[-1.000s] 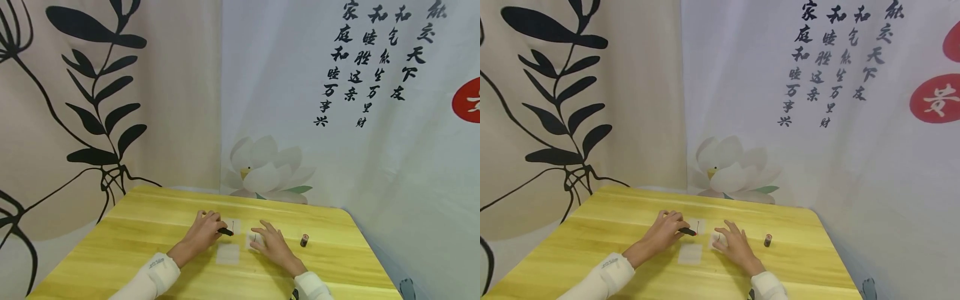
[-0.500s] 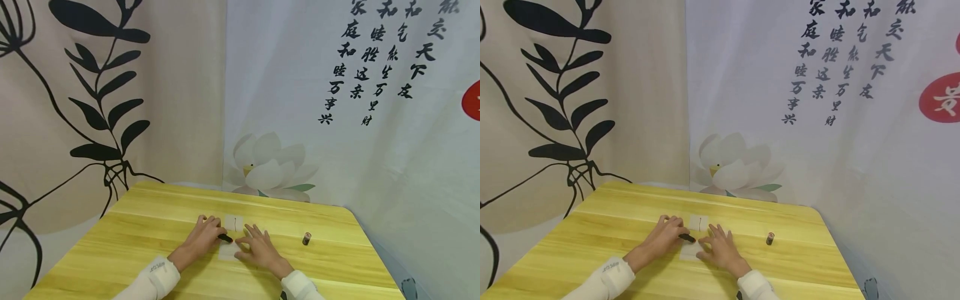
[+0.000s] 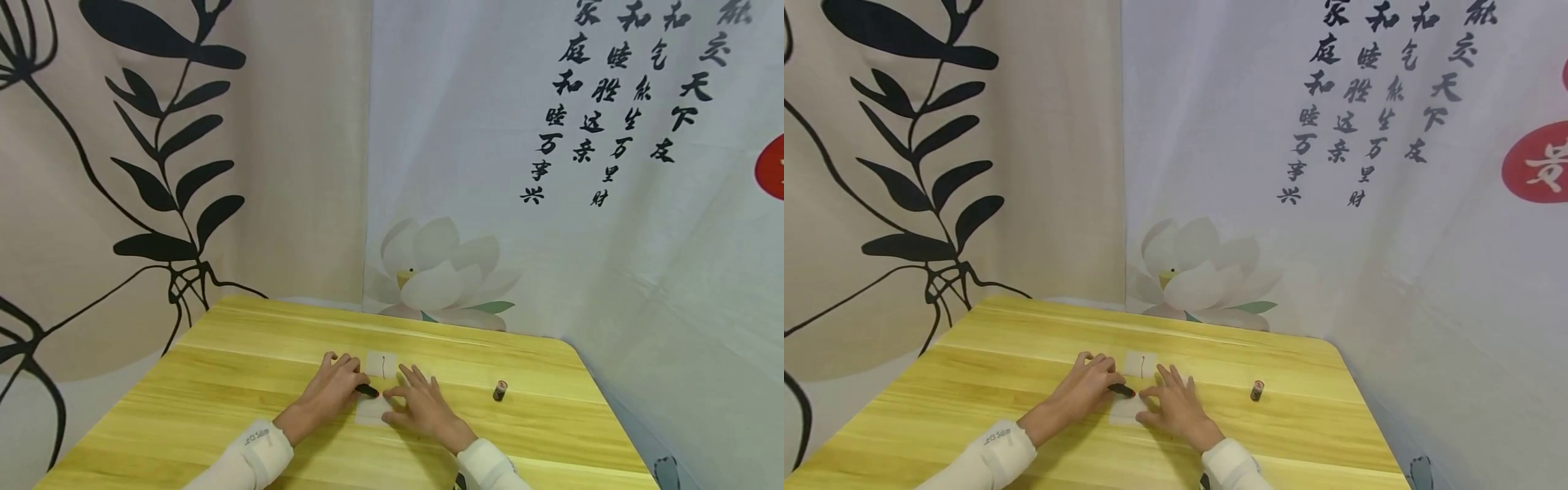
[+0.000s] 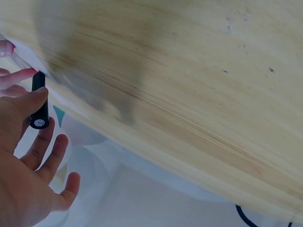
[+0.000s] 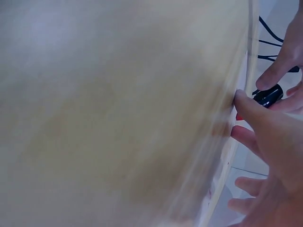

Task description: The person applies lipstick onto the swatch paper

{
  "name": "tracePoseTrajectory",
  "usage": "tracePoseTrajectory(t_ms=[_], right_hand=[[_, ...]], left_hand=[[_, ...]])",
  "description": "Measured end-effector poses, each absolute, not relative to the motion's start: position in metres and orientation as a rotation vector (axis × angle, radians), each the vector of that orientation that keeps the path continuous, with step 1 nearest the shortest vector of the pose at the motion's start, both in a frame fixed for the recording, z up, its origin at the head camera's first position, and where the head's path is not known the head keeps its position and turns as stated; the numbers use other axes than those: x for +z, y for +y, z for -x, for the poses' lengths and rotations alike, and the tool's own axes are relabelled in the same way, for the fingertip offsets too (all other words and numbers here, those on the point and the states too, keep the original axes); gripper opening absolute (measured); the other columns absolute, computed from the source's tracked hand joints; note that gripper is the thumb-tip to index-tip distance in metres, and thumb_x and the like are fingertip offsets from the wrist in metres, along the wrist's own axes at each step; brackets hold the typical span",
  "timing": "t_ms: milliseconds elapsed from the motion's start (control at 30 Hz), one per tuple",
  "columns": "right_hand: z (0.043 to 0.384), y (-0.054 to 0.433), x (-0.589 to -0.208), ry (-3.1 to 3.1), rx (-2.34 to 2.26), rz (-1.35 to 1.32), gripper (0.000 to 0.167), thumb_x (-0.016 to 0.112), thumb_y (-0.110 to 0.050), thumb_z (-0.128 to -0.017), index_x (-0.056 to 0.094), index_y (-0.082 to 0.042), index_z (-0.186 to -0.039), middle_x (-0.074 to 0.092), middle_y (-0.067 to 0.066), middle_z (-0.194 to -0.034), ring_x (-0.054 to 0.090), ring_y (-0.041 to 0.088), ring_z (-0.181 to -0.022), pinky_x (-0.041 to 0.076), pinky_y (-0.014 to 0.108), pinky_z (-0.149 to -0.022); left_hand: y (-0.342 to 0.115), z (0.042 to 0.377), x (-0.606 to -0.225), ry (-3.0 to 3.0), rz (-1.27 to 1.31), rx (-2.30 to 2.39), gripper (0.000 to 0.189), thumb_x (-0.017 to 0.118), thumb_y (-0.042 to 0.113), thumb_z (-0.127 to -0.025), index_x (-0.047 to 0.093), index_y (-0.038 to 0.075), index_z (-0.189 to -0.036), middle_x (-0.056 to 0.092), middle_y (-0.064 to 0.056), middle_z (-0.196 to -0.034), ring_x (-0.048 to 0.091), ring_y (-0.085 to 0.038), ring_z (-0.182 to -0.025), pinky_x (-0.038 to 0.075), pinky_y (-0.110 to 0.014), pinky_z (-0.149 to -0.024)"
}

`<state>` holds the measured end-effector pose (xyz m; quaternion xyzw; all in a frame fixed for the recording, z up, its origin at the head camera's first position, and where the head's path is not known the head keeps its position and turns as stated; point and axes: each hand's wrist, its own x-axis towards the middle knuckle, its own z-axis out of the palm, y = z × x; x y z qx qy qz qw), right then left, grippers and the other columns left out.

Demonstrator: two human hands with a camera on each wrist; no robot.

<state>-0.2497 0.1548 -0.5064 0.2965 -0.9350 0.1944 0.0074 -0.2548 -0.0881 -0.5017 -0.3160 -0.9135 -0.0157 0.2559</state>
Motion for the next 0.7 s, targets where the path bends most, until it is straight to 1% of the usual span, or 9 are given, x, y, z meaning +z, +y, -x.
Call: tracePoseTrajectory(t_ms=[233,467,700], right_hand=[[0.252,0.155,-0.510,-2.925,0.613,-0.926,0.043,0.077,-0.046,-0.093,0.075,-0.022,-0.129,0.034,0.024,-0.164,0.026,0.052,-0.151,0.022,0.084,-0.107],[0.253,0.155,-0.511,-2.922,0.604,-0.928,0.044,0.077,-0.047,-0.093,0.075,-0.023,-0.129,0.034,0.024,-0.163,0.026,0.052,-0.151,0.022,0.084,-0.107],[0.252,0.155,-0.512,-2.917,0.574,-0.923,0.043,0.078,-0.048,-0.092,0.075,-0.025,-0.128,0.036,0.024,-0.163,0.027,0.051,-0.150,0.024,0.083,-0.107]], left_hand=[[-0.089,0.251,-0.502,-2.502,0.863,-0.032,0.022,0.090,0.026,-0.082,0.081,0.027,-0.101,0.066,0.004,-0.096,0.062,-0.019,-0.095,0.048,-0.055,-0.096],[-0.090,0.247,-0.499,-2.499,0.885,-0.030,0.021,0.090,0.025,-0.081,0.081,0.025,-0.100,0.066,0.005,-0.094,0.062,-0.018,-0.093,0.049,-0.056,-0.095],[-0.088,0.244,-0.499,-2.510,0.893,-0.026,0.020,0.091,0.025,-0.081,0.082,0.024,-0.098,0.066,0.006,-0.094,0.062,-0.017,-0.093,0.049,-0.054,-0.095]])
